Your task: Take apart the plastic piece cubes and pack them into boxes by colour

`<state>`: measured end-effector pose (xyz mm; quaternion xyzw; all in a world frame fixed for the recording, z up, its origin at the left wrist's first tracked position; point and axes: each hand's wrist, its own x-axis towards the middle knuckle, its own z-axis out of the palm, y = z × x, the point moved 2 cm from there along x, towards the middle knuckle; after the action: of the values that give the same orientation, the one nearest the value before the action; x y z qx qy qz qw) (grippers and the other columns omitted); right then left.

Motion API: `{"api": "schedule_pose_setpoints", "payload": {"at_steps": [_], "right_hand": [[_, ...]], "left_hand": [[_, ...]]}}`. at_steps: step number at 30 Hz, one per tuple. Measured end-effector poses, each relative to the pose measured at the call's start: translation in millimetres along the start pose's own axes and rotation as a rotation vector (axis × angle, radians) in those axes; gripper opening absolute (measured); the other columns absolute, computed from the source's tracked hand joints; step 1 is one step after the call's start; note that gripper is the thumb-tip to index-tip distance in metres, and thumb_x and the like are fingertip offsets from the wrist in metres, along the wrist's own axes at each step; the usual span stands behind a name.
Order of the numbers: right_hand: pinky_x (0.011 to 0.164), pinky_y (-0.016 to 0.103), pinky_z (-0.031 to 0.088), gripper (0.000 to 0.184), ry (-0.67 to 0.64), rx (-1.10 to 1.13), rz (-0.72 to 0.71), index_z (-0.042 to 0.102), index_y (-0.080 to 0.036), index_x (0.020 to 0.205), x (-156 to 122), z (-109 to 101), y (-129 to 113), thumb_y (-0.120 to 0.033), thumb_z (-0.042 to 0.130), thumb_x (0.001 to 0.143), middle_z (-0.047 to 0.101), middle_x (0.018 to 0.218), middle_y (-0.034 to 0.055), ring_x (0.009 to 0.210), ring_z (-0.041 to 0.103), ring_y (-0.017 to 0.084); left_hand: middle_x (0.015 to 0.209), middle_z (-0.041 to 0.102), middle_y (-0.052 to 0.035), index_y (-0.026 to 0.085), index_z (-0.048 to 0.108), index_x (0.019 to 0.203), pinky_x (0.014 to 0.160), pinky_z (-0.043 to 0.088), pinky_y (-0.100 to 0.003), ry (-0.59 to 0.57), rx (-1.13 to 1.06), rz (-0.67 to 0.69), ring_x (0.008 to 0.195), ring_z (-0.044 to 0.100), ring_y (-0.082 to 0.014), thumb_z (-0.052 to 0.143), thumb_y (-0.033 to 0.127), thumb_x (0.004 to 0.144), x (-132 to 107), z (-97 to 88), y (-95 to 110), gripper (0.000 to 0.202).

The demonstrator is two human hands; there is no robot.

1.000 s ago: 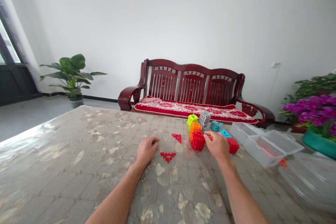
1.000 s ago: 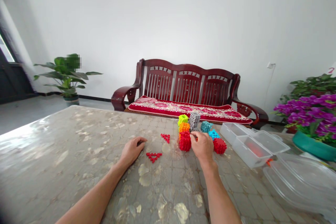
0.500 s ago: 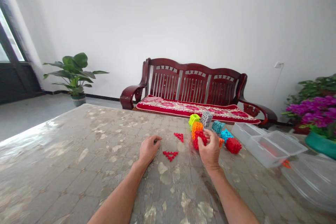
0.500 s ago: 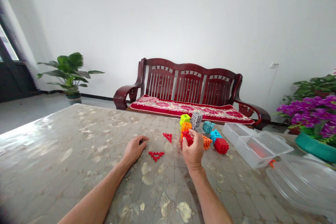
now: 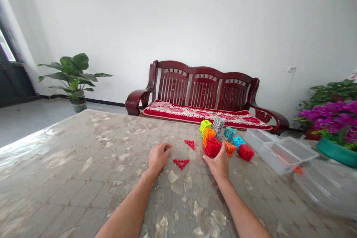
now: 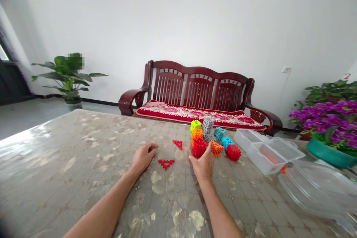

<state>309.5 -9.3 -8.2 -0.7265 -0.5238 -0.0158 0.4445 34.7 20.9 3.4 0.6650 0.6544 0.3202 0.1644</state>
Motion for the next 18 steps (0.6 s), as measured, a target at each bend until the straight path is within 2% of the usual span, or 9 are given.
{"api": "schedule_pose_setpoints", "payload": {"at_steps": [6,12,18], "right_hand": [[0.094,0.050,0.042,0.111,-0.083,-0.211,0.157,0.016,-0.007,0.153,4,0,-14,-0.045,0.073,0.066,0.056,0.133,0.0273,0.119,0.054,0.042],[0.090,0.054,0.043,0.105,-0.070,-0.256,0.178,0.015,-0.008,0.153,7,2,-18,-0.045,0.069,0.071,0.059,0.129,0.0284,0.114,0.057,0.042],[0.086,0.050,0.046,0.094,-0.072,-0.315,0.162,0.018,-0.006,0.152,6,1,-20,-0.041,0.062,0.076,0.063,0.121,0.0265,0.106,0.062,0.039]], "left_hand": [[0.107,0.076,-0.0018,0.024,0.074,0.101,0.088,0.047,-0.025,0.000,0.002,0.000,0.102,0.068,-0.0195,0.054,0.015,0.083,-1,-0.9,1,0.028],[0.107,0.076,-0.0016,0.025,0.074,0.101,0.087,0.047,-0.024,0.000,-0.003,0.005,0.101,0.068,-0.0189,0.055,0.015,0.083,0,0.0,-1,0.027],[0.106,0.076,-0.0032,0.023,0.074,0.102,0.087,0.047,-0.025,-0.006,-0.002,0.011,0.100,0.068,-0.0197,0.054,0.014,0.083,0,0.3,-1,0.029]]}}
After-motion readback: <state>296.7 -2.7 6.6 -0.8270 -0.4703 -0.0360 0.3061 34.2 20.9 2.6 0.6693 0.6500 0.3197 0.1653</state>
